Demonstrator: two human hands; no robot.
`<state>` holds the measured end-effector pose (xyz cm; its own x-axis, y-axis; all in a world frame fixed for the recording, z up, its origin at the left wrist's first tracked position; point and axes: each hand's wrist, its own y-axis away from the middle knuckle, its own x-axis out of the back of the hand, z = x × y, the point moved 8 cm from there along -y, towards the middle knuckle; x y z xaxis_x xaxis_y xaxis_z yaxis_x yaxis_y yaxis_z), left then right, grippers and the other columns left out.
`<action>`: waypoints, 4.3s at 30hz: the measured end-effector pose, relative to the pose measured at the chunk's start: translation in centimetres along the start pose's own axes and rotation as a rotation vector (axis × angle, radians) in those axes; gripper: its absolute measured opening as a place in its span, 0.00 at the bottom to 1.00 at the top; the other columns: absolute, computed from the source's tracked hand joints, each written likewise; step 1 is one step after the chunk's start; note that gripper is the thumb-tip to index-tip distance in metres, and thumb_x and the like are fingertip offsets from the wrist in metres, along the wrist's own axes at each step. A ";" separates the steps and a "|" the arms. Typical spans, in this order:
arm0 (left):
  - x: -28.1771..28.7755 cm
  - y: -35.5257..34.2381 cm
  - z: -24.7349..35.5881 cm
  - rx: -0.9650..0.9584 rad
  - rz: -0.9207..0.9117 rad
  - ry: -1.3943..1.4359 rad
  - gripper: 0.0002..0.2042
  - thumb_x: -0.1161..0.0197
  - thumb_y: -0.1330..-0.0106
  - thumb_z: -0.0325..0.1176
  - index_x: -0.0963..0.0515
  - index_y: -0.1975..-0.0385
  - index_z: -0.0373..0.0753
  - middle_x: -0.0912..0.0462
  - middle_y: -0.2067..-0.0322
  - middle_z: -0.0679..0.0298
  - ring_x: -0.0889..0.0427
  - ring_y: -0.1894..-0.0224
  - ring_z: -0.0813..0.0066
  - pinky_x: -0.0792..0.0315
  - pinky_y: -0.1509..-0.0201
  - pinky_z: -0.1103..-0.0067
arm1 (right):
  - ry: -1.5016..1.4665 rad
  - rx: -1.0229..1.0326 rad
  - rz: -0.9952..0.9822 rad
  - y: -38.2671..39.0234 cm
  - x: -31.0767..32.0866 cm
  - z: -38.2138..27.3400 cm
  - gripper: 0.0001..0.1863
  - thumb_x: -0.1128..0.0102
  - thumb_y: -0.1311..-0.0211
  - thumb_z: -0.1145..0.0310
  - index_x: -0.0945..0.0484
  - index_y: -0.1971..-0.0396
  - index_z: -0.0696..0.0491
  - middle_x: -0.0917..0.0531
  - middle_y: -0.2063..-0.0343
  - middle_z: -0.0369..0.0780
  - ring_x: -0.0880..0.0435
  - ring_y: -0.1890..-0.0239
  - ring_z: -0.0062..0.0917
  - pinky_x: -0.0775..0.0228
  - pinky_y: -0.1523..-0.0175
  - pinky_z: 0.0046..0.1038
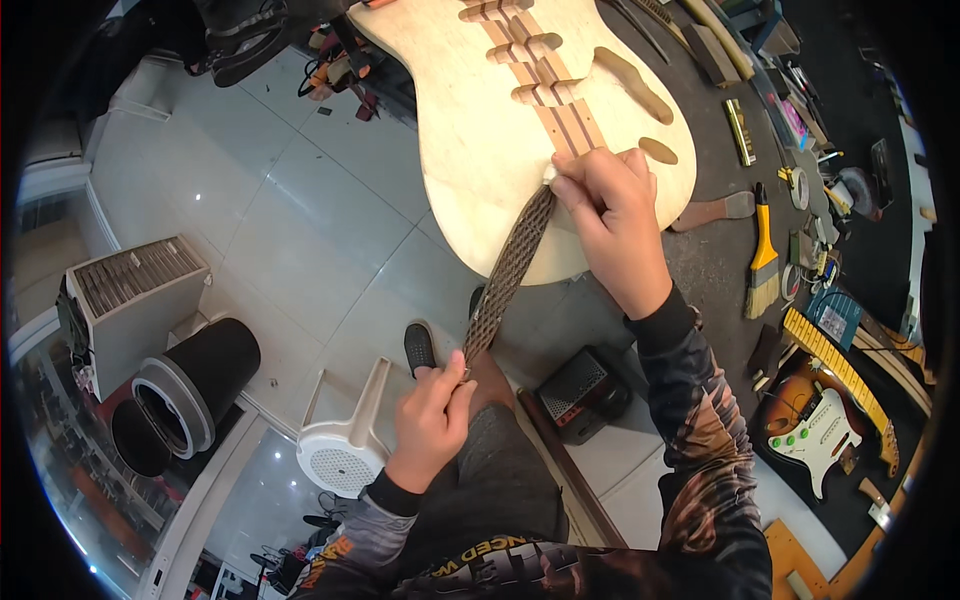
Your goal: The person sands the wooden surface of a guitar body using a hand rasp and their hands.
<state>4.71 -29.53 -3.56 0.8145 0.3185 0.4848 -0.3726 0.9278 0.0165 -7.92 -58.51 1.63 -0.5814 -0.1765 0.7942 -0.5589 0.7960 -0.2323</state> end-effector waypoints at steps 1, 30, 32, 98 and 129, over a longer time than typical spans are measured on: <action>0.0 -0.1 0.6 0.024 -0.048 -0.023 0.22 0.27 0.26 0.23 0.17 0.34 0.30 0.11 0.66 0.50 0.11 0.69 0.57 0.18 0.62 0.69 | -0.002 0.006 0.014 -0.1 0.3 -0.4 0.05 0.29 0.27 0.64 0.13 0.61 0.48 0.16 0.70 0.35 0.27 0.60 0.37 0.39 0.48 0.40; 1.1 -4.7 -0.5 0.103 0.108 0.146 0.20 0.28 0.26 0.22 0.16 0.34 0.31 0.10 0.65 0.52 0.12 0.69 0.65 0.20 0.62 0.74 | 0.057 0.065 0.050 -6.7 -1.3 -1.4 0.08 0.31 0.25 0.62 0.17 0.62 0.50 0.19 0.74 0.38 0.26 0.63 0.38 0.37 0.50 0.41; 1.0 -1.1 -0.1 0.000 0.034 0.040 0.20 0.29 0.26 0.22 0.16 0.35 0.31 0.11 0.65 0.52 0.12 0.69 0.65 0.20 0.62 0.74 | -0.014 -0.035 -0.044 -2.5 -1.5 -1.1 0.08 0.28 0.27 0.65 0.18 0.65 0.51 0.20 0.74 0.37 0.29 0.64 0.37 0.37 0.51 0.40; 18.5 13.9 -8.0 0.576 0.250 0.327 0.22 0.39 0.17 0.21 0.28 0.26 0.31 0.18 0.53 0.66 0.21 0.55 0.84 0.25 0.50 0.83 | -0.137 0.499 -0.678 9.4 -6.0 -11.1 0.41 0.26 0.32 0.56 0.28 0.22 0.53 0.28 0.21 0.49 0.35 0.15 0.45 0.44 0.13 0.52; 23.4 27.3 -3.8 0.737 0.506 0.156 0.16 0.39 0.15 0.28 0.26 0.32 0.37 0.26 0.74 0.74 0.33 0.78 0.87 0.43 0.78 0.81 | 0.143 0.204 0.082 -1.4 2.5 -3.1 0.30 0.35 0.34 0.70 0.22 0.31 0.57 0.22 0.31 0.53 0.27 0.25 0.51 0.36 0.20 0.51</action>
<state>15.34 3.96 4.90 0.5067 0.7268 0.4637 -0.8490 0.3270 0.4151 -6.75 -58.23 5.71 -0.5484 -0.0205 0.8360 -0.6294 0.6683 -0.3965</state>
